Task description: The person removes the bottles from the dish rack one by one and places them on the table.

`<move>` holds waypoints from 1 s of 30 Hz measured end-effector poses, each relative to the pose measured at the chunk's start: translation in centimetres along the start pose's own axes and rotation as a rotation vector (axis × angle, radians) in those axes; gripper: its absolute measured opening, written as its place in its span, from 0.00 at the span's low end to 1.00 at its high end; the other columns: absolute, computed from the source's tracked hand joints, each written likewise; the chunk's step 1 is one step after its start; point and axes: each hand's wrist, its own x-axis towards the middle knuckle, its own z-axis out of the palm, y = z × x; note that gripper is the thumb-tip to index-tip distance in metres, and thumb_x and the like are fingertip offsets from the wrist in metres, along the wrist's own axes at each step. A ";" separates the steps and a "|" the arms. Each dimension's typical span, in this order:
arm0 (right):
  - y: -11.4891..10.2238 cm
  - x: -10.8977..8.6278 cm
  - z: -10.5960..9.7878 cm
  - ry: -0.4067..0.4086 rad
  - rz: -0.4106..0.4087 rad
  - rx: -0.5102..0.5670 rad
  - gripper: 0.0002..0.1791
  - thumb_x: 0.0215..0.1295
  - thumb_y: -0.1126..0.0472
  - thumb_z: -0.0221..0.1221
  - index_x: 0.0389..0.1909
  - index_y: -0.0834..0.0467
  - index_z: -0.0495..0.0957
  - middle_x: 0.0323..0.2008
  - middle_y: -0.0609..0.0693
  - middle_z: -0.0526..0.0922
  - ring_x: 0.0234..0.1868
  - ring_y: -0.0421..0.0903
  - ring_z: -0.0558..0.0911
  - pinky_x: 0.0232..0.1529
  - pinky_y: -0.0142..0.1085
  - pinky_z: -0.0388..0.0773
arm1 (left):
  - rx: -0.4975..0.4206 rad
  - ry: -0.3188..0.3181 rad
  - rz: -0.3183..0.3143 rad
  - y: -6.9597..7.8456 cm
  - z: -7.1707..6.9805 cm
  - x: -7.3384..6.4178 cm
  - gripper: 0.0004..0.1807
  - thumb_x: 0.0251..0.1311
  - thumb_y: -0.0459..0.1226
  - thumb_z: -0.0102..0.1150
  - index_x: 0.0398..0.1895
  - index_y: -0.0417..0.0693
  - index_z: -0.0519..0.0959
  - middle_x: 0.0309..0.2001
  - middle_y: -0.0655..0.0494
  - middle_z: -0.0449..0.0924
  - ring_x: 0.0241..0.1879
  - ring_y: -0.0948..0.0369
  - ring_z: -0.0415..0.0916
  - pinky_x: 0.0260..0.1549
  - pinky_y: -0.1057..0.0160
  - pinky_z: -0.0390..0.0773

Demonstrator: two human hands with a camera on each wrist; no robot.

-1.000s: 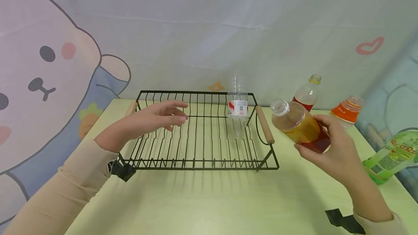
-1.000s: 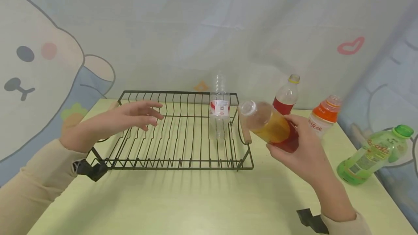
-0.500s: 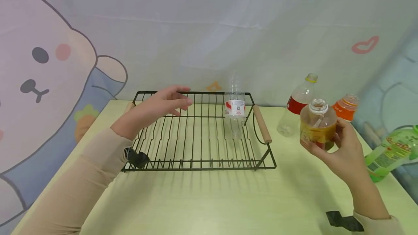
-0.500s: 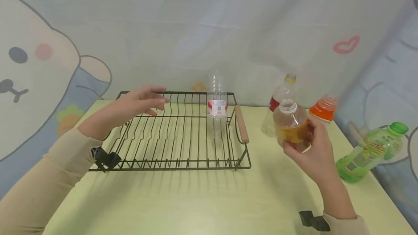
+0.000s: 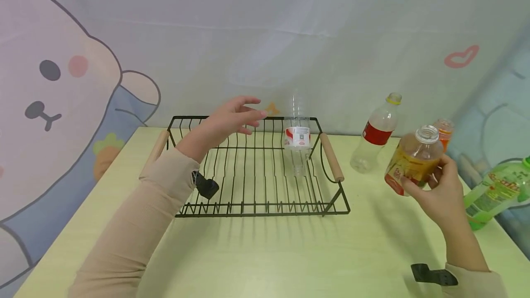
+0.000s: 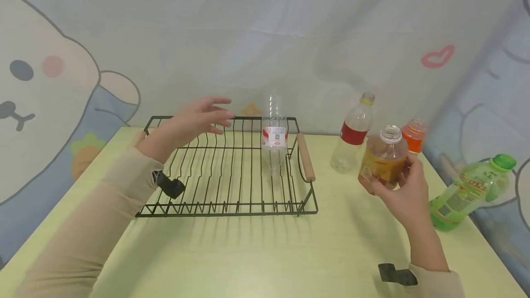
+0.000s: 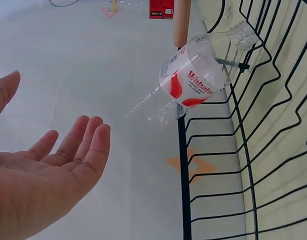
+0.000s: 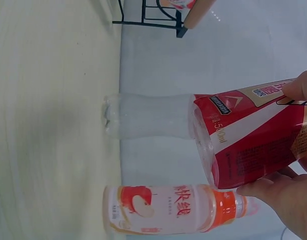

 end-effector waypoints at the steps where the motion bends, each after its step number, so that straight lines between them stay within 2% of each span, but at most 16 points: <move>1: 0.2 0.1 0.0 0.001 0.016 0.003 0.45 0.61 0.63 0.63 0.72 0.59 0.45 0.63 0.57 0.59 0.55 0.32 0.64 0.50 0.12 0.64 | -0.010 0.001 -0.004 -0.1 0.2 0.4 0.35 0.65 0.46 0.57 0.72 0.52 0.57 0.62 0.49 0.71 0.58 0.52 0.72 0.56 0.52 0.74; 6: 1.4 0.4 0.1 -0.006 0.078 0.016 0.45 0.62 0.60 0.63 0.71 0.58 0.44 0.64 0.57 0.57 0.60 0.39 0.65 0.52 0.14 0.65 | -0.035 0.023 -0.017 -0.8 1.3 2.2 0.37 0.64 0.46 0.59 0.73 0.52 0.56 0.61 0.49 0.71 0.57 0.52 0.72 0.56 0.52 0.74; 11: 2.7 0.4 0.1 -0.040 0.150 0.024 0.46 0.65 0.57 0.60 0.72 0.59 0.39 0.68 0.62 0.51 0.70 0.52 0.59 0.64 0.27 0.62 | -0.061 0.045 -0.050 -1.5 2.7 4.1 0.38 0.62 0.46 0.61 0.73 0.52 0.56 0.63 0.49 0.69 0.57 0.52 0.72 0.57 0.52 0.73; 15: 3.9 0.5 0.2 -0.041 0.170 0.013 0.46 0.65 0.57 0.59 0.73 0.58 0.38 0.67 0.60 0.52 0.69 0.51 0.61 0.65 0.33 0.64 | -0.055 0.058 -0.084 -2.0 3.6 5.2 0.40 0.61 0.47 0.62 0.73 0.53 0.54 0.65 0.49 0.67 0.58 0.52 0.71 0.58 0.52 0.72; 21: 5.0 0.7 0.3 -0.046 0.171 -0.009 0.45 0.65 0.57 0.60 0.71 0.60 0.39 0.65 0.59 0.54 0.68 0.51 0.62 0.58 0.26 0.70 | -0.069 0.121 -0.117 -2.7 4.5 6.4 0.41 0.61 0.46 0.63 0.74 0.52 0.53 0.67 0.47 0.64 0.59 0.50 0.70 0.58 0.51 0.71; 26: 5.9 0.8 -0.1 -0.057 0.149 -0.010 0.44 0.65 0.58 0.60 0.70 0.61 0.41 0.61 0.53 0.56 0.65 0.48 0.64 0.49 0.18 0.71 | -0.098 0.152 -0.144 -3.5 5.3 7.2 0.42 0.60 0.45 0.63 0.74 0.49 0.53 0.68 0.48 0.61 0.61 0.50 0.68 0.60 0.50 0.69; 28: 6.2 1.0 -0.2 -0.073 0.151 -0.019 0.44 0.66 0.58 0.60 0.70 0.63 0.40 0.62 0.56 0.56 0.66 0.51 0.63 0.49 0.19 0.72 | -0.092 0.158 -0.158 -3.8 5.6 7.5 0.42 0.61 0.46 0.63 0.74 0.49 0.53 0.69 0.48 0.60 0.62 0.48 0.67 0.61 0.49 0.68; 30: 6.3 1.1 -0.2 -0.101 0.171 -0.033 0.45 0.66 0.56 0.59 0.70 0.64 0.39 0.65 0.64 0.53 0.69 0.57 0.59 0.55 0.25 0.72 | -0.085 0.161 -0.180 -4.0 5.8 7.7 0.43 0.61 0.47 0.63 0.74 0.49 0.52 0.70 0.48 0.58 0.63 0.45 0.67 0.62 0.49 0.67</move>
